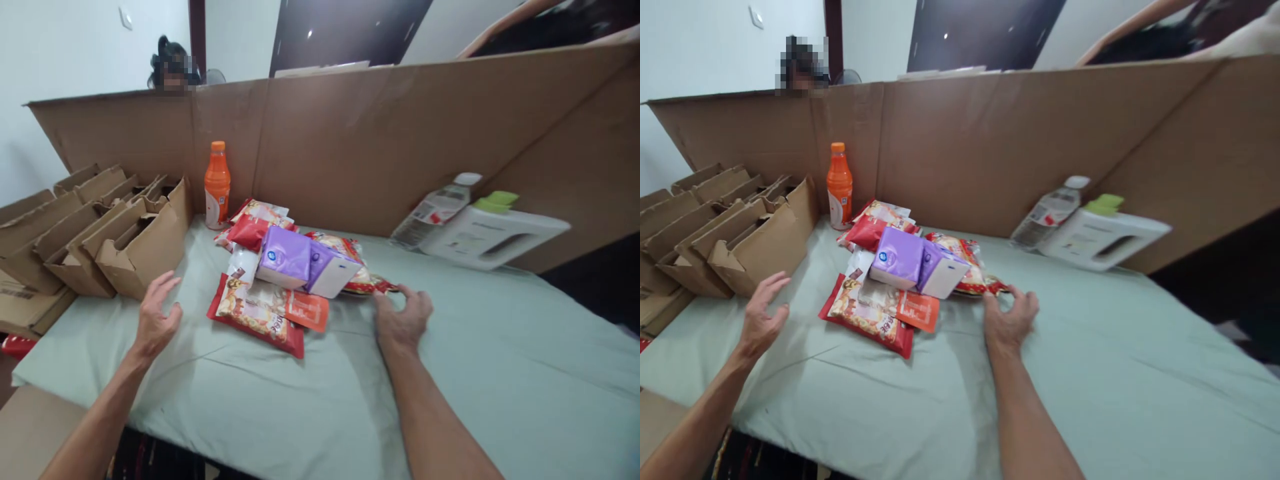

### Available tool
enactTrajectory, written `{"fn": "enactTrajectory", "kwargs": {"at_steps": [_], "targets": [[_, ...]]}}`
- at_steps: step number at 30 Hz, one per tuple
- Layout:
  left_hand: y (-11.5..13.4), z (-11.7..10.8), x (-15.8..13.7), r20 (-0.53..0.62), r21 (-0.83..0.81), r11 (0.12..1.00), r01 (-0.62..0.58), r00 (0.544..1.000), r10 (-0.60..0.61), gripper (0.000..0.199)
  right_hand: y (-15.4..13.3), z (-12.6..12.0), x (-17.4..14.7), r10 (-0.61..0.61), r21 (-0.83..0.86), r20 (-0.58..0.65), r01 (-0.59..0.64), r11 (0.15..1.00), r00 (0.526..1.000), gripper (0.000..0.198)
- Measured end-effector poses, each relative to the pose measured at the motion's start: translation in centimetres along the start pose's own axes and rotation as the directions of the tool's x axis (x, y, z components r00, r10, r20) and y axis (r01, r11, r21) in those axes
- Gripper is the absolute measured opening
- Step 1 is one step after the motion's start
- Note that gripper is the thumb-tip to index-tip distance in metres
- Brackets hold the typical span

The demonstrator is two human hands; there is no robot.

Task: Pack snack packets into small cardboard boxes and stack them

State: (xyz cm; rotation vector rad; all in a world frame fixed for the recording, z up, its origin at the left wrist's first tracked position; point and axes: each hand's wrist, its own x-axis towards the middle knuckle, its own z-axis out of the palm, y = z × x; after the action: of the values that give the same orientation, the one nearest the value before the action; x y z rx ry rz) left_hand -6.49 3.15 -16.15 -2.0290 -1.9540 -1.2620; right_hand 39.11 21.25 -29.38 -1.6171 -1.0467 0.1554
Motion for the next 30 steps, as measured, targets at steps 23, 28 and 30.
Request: {"fn": "enactTrajectory", "kwargs": {"at_steps": [23, 28, 30], "targets": [[-1.1, -13.4, 1.0, 0.021, 0.06, 0.998, -0.006, 1.0, 0.004, 0.026, 0.6, 1.0, 0.1, -0.033, -0.048, -0.007, 0.032, 0.998, 0.999, 0.049], [-0.5, -17.0, -4.3, 0.081, -0.005, 0.99, -0.143, 0.986, 0.143, 0.017, -0.4, -0.6, 0.4, -0.076, -0.018, -0.027, 0.076, 0.997, 0.997, 0.061], [-0.9, -17.5, -5.9, 0.073, 0.019, 0.989, -0.145, 0.987, 0.144, 0.021, -1.8, -2.0, 0.9, -0.139, -0.003, 0.008, 0.139, 0.99, 0.99, 0.067]]}}
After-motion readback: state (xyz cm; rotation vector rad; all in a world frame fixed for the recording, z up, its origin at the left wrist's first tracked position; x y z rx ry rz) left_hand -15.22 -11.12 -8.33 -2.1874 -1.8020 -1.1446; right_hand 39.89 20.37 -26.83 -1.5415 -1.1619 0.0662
